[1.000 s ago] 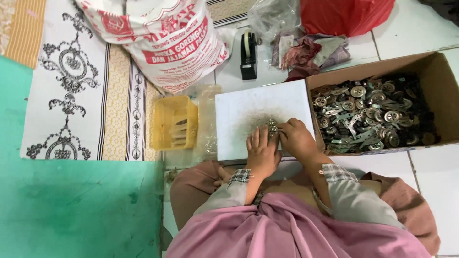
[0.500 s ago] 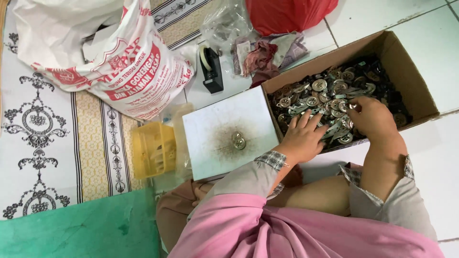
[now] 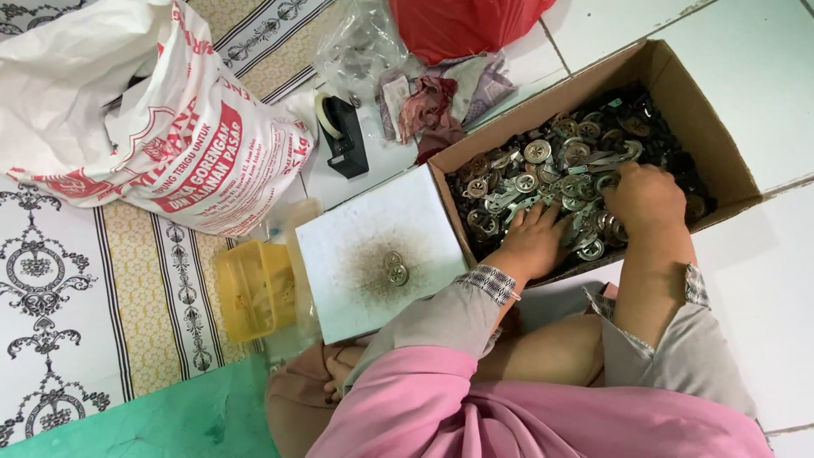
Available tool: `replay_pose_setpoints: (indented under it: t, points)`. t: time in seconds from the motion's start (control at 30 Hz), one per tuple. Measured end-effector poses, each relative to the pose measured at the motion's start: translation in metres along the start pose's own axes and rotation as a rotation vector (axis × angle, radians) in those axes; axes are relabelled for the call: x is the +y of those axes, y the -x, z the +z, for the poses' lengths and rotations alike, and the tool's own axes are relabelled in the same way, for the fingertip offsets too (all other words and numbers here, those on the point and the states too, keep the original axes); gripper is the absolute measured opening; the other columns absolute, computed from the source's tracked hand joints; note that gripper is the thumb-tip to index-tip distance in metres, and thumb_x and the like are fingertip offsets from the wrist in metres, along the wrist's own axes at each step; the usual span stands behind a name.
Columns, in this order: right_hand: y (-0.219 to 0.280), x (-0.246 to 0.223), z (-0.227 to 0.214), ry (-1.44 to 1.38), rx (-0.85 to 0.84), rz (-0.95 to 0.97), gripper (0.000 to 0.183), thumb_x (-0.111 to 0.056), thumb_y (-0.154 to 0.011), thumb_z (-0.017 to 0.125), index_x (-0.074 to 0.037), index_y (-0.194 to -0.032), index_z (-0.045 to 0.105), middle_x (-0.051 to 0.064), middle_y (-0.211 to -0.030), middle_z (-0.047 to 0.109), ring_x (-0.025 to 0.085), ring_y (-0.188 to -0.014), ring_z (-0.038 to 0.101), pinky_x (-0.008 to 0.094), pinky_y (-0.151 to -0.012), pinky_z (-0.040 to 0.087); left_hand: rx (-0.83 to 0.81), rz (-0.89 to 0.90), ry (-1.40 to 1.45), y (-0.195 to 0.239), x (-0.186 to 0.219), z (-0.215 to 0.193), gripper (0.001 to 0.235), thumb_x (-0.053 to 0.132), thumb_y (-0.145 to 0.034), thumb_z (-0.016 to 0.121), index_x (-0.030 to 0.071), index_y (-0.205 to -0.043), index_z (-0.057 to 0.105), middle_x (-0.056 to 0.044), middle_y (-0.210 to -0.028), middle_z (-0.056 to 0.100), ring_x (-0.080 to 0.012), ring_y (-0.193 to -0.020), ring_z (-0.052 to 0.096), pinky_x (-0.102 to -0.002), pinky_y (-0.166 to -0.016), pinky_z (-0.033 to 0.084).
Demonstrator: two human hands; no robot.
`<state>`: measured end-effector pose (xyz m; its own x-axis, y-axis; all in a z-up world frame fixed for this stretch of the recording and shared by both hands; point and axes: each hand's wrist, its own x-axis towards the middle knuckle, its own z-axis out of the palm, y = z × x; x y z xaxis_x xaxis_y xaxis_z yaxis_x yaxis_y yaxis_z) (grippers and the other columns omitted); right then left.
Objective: The person sits on the floor and sorts small metal fasteners from a cardboard box onto a white board. They place a handful of dark fasteners into a clear plastic bag, seal it, and set it aside. They then pick out several larger silver fasteners from the box and place them on the board.
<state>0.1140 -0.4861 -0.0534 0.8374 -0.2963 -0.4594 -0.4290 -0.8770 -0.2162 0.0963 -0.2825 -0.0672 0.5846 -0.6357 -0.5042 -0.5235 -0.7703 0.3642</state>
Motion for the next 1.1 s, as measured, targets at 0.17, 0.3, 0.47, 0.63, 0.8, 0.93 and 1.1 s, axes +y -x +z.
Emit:
replay_pose_setpoints:
  t: [0.17,0.3,0.47,0.63,0.8,0.93,1.1]
  points:
    - [-0.005,0.001,0.009,0.015,0.006,-0.049,0.043,-0.030,-0.091,0.063,-0.010,-0.129,0.070,0.024,-0.122,0.068,0.045,-0.113,0.064,0.057,-0.077,0.060,0.063,0.006,0.031,0.006,0.003,-0.009,0.065,0.027,-0.096,0.055,0.014,-0.157,0.035,-0.018,-0.166,0.024,-0.0411,-0.156,0.011,-0.060,-0.125,0.007]
    - [-0.005,0.000,0.018,-0.004,-0.014,-0.039,0.027,-0.022,-0.094,0.062,-0.007,-0.113,0.074,0.024,-0.119,0.071,0.046,-0.118,0.056,0.057,-0.073,0.056,0.080,-0.006,0.064,0.023,0.003,-0.016,0.060,0.022,-0.098,0.049,0.013,-0.156,0.035,-0.016,-0.168,0.019,-0.0390,-0.157,0.010,-0.062,-0.125,0.007]
    - [0.015,-0.017,0.025,-0.020,0.067,-0.203,0.021,-0.026,-0.092,0.064,-0.008,-0.100,0.072,0.021,-0.101,0.077,0.046,-0.096,0.069,0.054,-0.075,0.054,0.288,-0.031,-0.005,0.038,-0.006,0.007,0.072,0.012,-0.092,0.048,0.019,-0.160,0.026,-0.015,-0.168,0.024,-0.0408,-0.154,0.024,-0.062,-0.121,0.020]
    - [0.069,-0.057,0.007,-0.255,0.051,-0.302,0.026,-0.025,-0.098,0.067,-0.006,-0.115,0.072,0.020,-0.098,0.075,0.041,-0.093,0.069,0.050,-0.078,0.051,0.490,-0.045,-0.014,0.071,-0.015,0.021,0.083,0.012,-0.092,0.050,0.023,-0.164,0.011,-0.017,-0.171,0.016,-0.0444,-0.153,0.026,-0.061,-0.121,0.024]
    - [0.095,-0.101,0.020,-0.393,0.105,-0.391,0.022,-0.025,-0.096,0.072,-0.010,-0.111,0.075,0.008,-0.097,0.077,0.025,-0.089,0.070,0.039,-0.080,0.052,0.809,-0.037,-0.012,0.129,-0.037,0.030,0.070,0.015,-0.098,0.055,0.017,-0.162,0.028,-0.014,-0.173,0.017,-0.0441,-0.158,0.028,-0.066,-0.123,0.029]
    - [0.124,-0.162,0.047,-0.493,0.089,-0.448,0.024,-0.018,-0.095,0.074,-0.012,-0.118,0.075,0.012,-0.095,0.076,0.030,-0.094,0.071,0.047,-0.082,0.055,0.852,-0.094,0.060,0.203,-0.061,0.016,0.078,0.021,-0.084,0.078,0.008,-0.153,0.044,-0.024,-0.163,0.035,-0.0481,-0.147,0.041,-0.066,-0.119,0.035]
    - [0.121,-0.214,0.098,-0.461,0.055,-0.554,0.021,-0.021,-0.093,0.075,-0.018,-0.113,0.077,0.007,-0.095,0.078,0.027,-0.096,0.074,0.041,-0.081,0.059,0.901,-0.240,0.027,0.245,-0.104,0.030,0.065,0.032,-0.095,0.064,0.016,-0.155,0.043,-0.023,-0.163,0.031,-0.0495,-0.148,0.033,-0.068,-0.115,0.027]
